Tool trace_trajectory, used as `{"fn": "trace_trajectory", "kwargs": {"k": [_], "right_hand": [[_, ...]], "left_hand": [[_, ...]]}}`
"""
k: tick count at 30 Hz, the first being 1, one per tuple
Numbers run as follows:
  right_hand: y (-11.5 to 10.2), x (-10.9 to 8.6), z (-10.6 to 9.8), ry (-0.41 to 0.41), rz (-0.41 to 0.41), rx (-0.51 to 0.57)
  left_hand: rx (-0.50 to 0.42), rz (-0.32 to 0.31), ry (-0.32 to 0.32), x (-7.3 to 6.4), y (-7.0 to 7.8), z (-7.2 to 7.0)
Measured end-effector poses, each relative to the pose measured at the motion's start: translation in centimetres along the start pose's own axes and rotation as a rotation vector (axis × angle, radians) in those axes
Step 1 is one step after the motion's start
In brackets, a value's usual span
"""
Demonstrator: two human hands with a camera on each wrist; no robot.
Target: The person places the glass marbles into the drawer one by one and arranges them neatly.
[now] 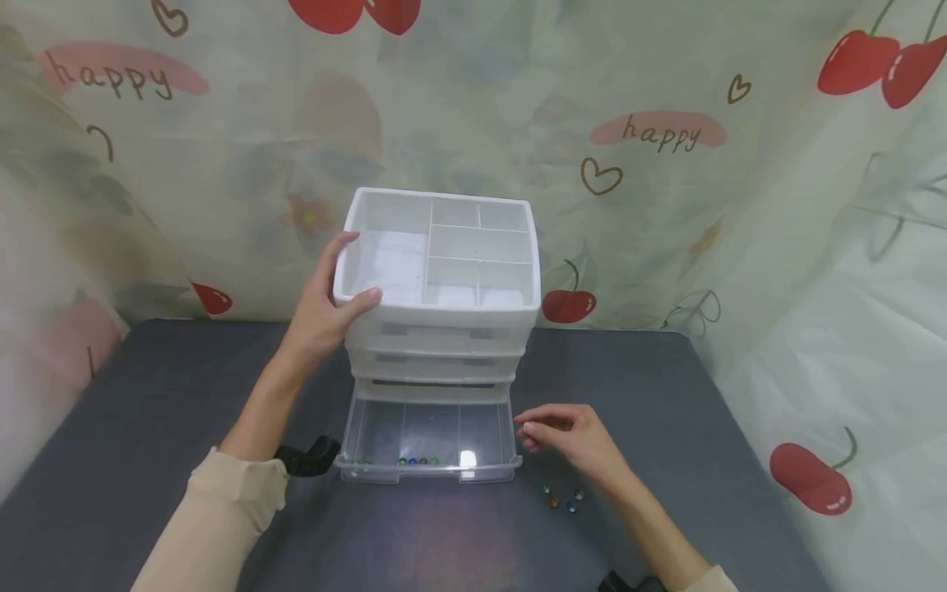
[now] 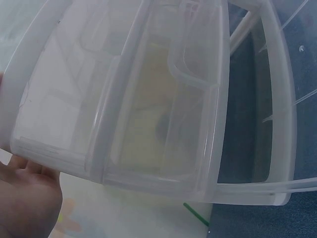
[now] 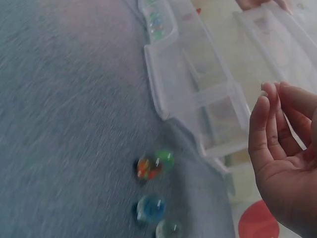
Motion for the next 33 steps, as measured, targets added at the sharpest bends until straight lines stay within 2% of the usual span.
{"fn": "trace_trajectory", "kwargs": {"k": [13, 22, 33], "right_hand": [[2.3, -2.2, -2.8, 0.064, 0.042, -0.090], [3.4, -3.8, -3.7, 0.076, 0.053, -0.125], [5.2, -5.5, -4.3, 0.080, 0.128, -0.158]], "left_hand": [[-0.002, 0.006, -0.005, 0.2, 0.1, 0.0], [-0.007, 0.003, 0.000, 0.1, -0.1, 0.1], [-0.013, -0.010, 0.007, -0.1, 0.0, 0.1]]}}
Point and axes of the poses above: each hand's wrist, its own x-axis towards the middle knuckle, its own z-axis out of the palm, y = z × x, the point moved 9 cm from there along x, towards the middle knuckle, and after that the axes turned 9 degrees about -x, right-handed, at the moved point
